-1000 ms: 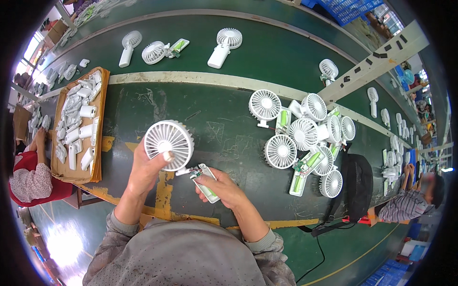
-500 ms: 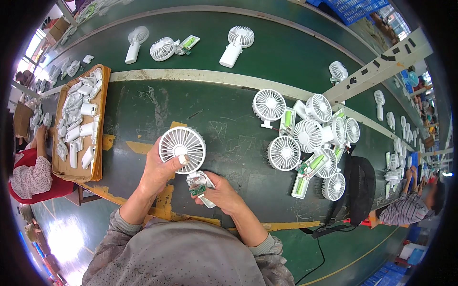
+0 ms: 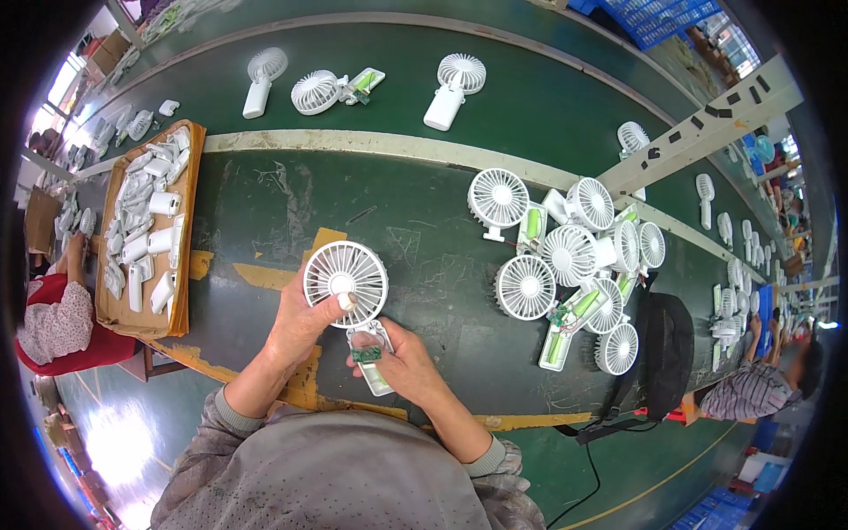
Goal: The person assembles portable fans by fitting the internal wiring and battery into the handle, snapping on the handle cover, testing the fan, and placing the assembled fan onto the conveyor belt.
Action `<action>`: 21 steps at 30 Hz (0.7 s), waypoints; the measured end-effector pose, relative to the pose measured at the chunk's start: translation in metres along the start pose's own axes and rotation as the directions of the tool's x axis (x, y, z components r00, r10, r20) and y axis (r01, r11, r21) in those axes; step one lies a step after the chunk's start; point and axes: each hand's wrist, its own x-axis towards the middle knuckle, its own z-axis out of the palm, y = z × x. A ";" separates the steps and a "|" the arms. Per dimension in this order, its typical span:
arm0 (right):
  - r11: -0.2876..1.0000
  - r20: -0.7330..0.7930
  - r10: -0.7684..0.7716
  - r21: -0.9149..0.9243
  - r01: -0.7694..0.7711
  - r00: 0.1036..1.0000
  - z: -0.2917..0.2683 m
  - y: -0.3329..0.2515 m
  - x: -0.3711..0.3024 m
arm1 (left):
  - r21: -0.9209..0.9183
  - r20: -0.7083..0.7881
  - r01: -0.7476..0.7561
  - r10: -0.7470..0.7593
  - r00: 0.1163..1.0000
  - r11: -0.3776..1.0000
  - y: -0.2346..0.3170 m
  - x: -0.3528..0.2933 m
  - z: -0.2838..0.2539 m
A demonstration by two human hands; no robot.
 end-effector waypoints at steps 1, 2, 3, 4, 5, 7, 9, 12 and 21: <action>1.000 -0.001 -0.001 0.000 0.001 1.000 0.000 0.001 0.000 | 0.028 0.007 0.006 -0.007 1.000 1.000 0.000 0.000 -0.001; 0.995 -0.017 -0.075 -0.070 0.074 0.997 0.001 0.004 0.000 | 0.057 0.014 0.013 -0.013 1.000 0.998 0.001 0.001 -0.002; 0.979 -0.029 -0.150 -0.141 0.145 0.988 0.000 0.008 0.001 | 0.056 0.016 0.011 -0.012 1.000 0.998 0.001 0.001 -0.002; 0.979 -0.030 -0.152 -0.141 0.146 0.988 -0.001 0.011 0.002 | 0.063 0.019 0.015 -0.016 1.000 0.998 0.002 0.001 -0.001; 0.978 -0.053 -0.168 -0.138 0.159 0.984 -0.001 0.014 0.003 | 0.069 0.023 0.019 -0.020 1.000 0.997 0.002 0.001 -0.002; 0.976 -0.083 -0.186 -0.133 0.174 0.979 -0.004 0.015 0.005 | 0.373 -0.004 -0.161 0.175 0.985 0.914 0.002 -0.002 -0.004; 0.994 -0.148 -0.097 -0.054 0.090 0.984 -0.007 0.013 0.010 | 0.824 0.116 -0.369 0.508 0.853 0.430 0.012 -0.007 -0.003; 0.999 -0.198 -0.045 -0.025 0.041 0.979 -0.009 0.014 0.018 | 0.735 0.319 -0.504 0.425 0.847 0.453 0.012 -0.018 -0.003; 1.000 -0.173 -0.027 -0.013 0.025 0.985 -0.006 0.016 0.022 | 0.739 0.335 -0.486 0.371 0.866 0.467 -0.013 -0.016 0.000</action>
